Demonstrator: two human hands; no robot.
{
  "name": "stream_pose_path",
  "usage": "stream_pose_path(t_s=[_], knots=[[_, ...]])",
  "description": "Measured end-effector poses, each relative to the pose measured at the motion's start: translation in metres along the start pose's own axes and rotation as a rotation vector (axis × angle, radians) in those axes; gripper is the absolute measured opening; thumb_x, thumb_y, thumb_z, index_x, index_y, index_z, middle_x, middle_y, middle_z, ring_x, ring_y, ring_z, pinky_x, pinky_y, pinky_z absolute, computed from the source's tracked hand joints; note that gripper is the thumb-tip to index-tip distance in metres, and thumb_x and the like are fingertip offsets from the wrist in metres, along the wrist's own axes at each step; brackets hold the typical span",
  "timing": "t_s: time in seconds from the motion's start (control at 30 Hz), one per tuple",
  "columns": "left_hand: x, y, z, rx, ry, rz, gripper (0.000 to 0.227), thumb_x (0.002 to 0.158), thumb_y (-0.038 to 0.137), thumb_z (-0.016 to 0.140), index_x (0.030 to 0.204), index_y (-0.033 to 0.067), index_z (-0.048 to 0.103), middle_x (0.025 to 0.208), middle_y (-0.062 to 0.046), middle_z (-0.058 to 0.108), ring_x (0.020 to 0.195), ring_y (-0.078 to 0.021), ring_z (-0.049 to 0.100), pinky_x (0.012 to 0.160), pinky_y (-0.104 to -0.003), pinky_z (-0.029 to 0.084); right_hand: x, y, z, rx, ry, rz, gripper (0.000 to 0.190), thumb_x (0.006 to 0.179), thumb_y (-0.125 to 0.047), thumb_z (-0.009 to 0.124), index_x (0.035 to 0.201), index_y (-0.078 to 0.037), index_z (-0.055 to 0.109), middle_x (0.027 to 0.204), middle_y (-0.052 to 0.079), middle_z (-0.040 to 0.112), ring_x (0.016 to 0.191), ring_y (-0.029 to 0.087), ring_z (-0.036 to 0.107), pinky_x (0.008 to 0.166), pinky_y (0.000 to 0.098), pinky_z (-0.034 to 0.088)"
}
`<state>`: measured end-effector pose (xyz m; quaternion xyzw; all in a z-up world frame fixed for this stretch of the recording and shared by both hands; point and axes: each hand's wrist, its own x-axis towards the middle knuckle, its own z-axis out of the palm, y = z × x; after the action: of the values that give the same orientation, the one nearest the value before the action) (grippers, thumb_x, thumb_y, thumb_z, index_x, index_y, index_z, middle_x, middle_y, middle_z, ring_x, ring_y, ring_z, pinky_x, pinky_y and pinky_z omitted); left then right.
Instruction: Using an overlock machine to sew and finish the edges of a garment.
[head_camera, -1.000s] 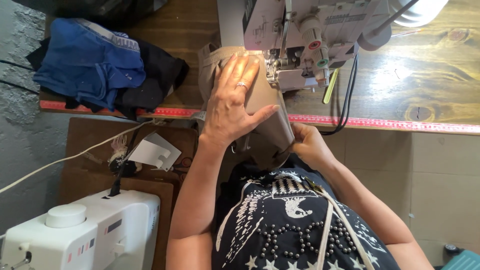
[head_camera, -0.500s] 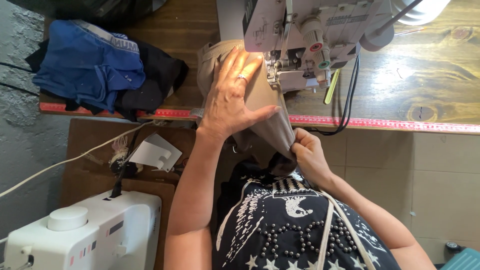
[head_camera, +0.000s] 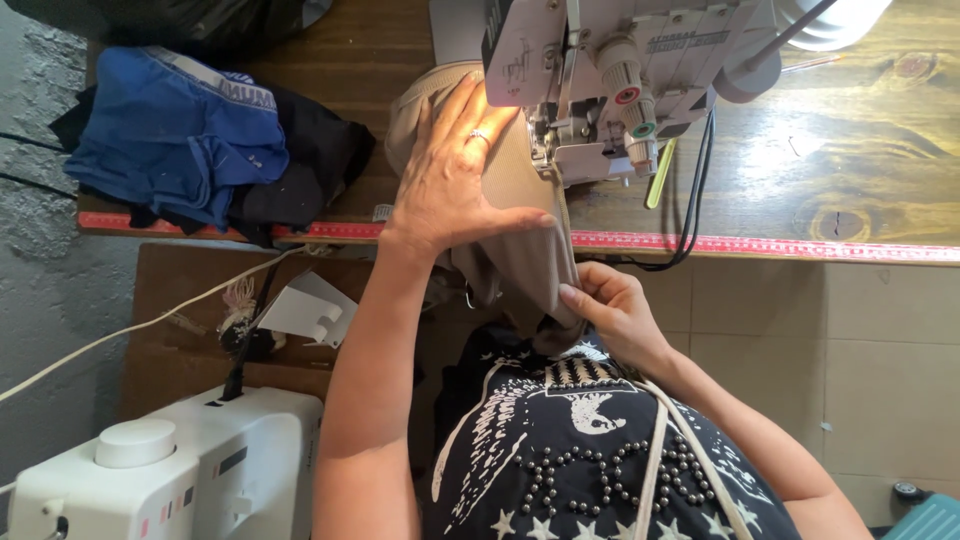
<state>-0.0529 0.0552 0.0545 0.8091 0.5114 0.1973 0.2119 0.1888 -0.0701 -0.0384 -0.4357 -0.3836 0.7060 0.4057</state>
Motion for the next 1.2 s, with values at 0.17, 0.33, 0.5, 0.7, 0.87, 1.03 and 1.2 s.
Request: stream_pose_path(t_s=[0.17, 0.33, 0.5, 0.7, 0.87, 1.03, 1.2], knots=[[0.005, -0.003, 0.000, 0.036, -0.006, 0.024, 0.125, 0.067, 0.095, 0.050, 0.152, 0.0031, 0.048, 0.165, -0.022, 0.025, 0.156, -0.0292, 0.014, 0.125, -0.059, 0.009, 0.001, 0.009, -0.008, 0.090, 0.027, -0.025, 0.016, 0.098, -0.011, 0.068, 0.106, 0.004, 0.069, 0.083, 0.009, 0.071, 0.068, 0.013, 0.067, 0.060, 0.0238, 0.058], [0.013, -0.011, 0.003, 0.085, -0.024, 0.032, 0.126, 0.067, 0.097, 0.050, 0.148, 0.0002, 0.052, 0.165, -0.023, 0.026, 0.155, -0.0284, 0.011, 0.124, -0.057, 0.001, 0.003, 0.007, -0.007, 0.145, 0.007, -0.007, 0.021, 0.100, -0.014, 0.066, 0.110, 0.005, 0.066, 0.089, 0.009, 0.070, 0.073, 0.013, 0.067, 0.062, 0.0237, 0.058], [0.012, -0.016, 0.009, 0.127, 0.022, 0.083, 0.130, 0.069, 0.101, 0.045, 0.142, -0.0056, 0.058, 0.164, -0.026, 0.027, 0.155, -0.0318, 0.016, 0.125, -0.055, 0.001, 0.003, 0.003, -0.002, 0.154, -0.024, -0.006, 0.019, 0.102, -0.015, 0.064, 0.107, 0.003, 0.064, 0.087, 0.007, 0.067, 0.073, 0.012, 0.065, 0.062, 0.0227, 0.058], [-0.033, 0.026, 0.030, 0.178, 0.296, -0.007, 0.039, 0.100, 0.029, 0.075, 0.120, -0.0028, 0.067, 0.155, -0.028, 0.044, 0.151, -0.0398, 0.029, 0.129, -0.051, 0.020, 0.006, 0.003, 0.000, 0.241, -0.036, -0.002, 0.013, 0.103, -0.012, 0.063, 0.104, 0.000, 0.060, 0.085, 0.008, 0.069, 0.069, 0.013, 0.067, 0.061, 0.0233, 0.057], [-0.034, 0.022, 0.043, 0.211, 0.189, -0.026, 0.080, 0.103, 0.066, 0.045, 0.159, 0.0083, 0.038, 0.166, -0.020, 0.032, 0.157, -0.0346, 0.026, 0.130, -0.055, 0.015, 0.010, 0.001, -0.003, 0.267, -0.020, -0.006, 0.013, 0.102, -0.011, 0.063, 0.107, 0.002, 0.061, 0.088, 0.012, 0.072, 0.072, 0.017, 0.071, 0.063, 0.0268, 0.061], [-0.023, 0.014, 0.029, 0.219, 0.075, -0.022, 0.100, 0.094, 0.080, 0.045, 0.163, 0.0091, 0.027, 0.169, -0.019, 0.027, 0.159, -0.0323, 0.017, 0.129, -0.054, 0.009, 0.013, 0.000, -0.003, 0.313, -0.007, 0.012, 0.018, 0.102, -0.008, 0.062, 0.113, 0.005, 0.061, 0.098, 0.017, 0.072, 0.081, 0.022, 0.073, 0.071, 0.0304, 0.064], [-0.014, 0.009, 0.022, 0.198, 0.025, -0.025, 0.112, 0.086, 0.087, 0.048, 0.162, 0.0072, 0.028, 0.169, -0.021, 0.024, 0.158, -0.0311, 0.012, 0.128, -0.054, 0.005, 0.015, -0.005, -0.003, 0.324, -0.028, 0.007, 0.016, 0.101, -0.006, 0.063, 0.112, 0.005, 0.061, 0.099, 0.017, 0.071, 0.083, 0.022, 0.073, 0.073, 0.0299, 0.065]])
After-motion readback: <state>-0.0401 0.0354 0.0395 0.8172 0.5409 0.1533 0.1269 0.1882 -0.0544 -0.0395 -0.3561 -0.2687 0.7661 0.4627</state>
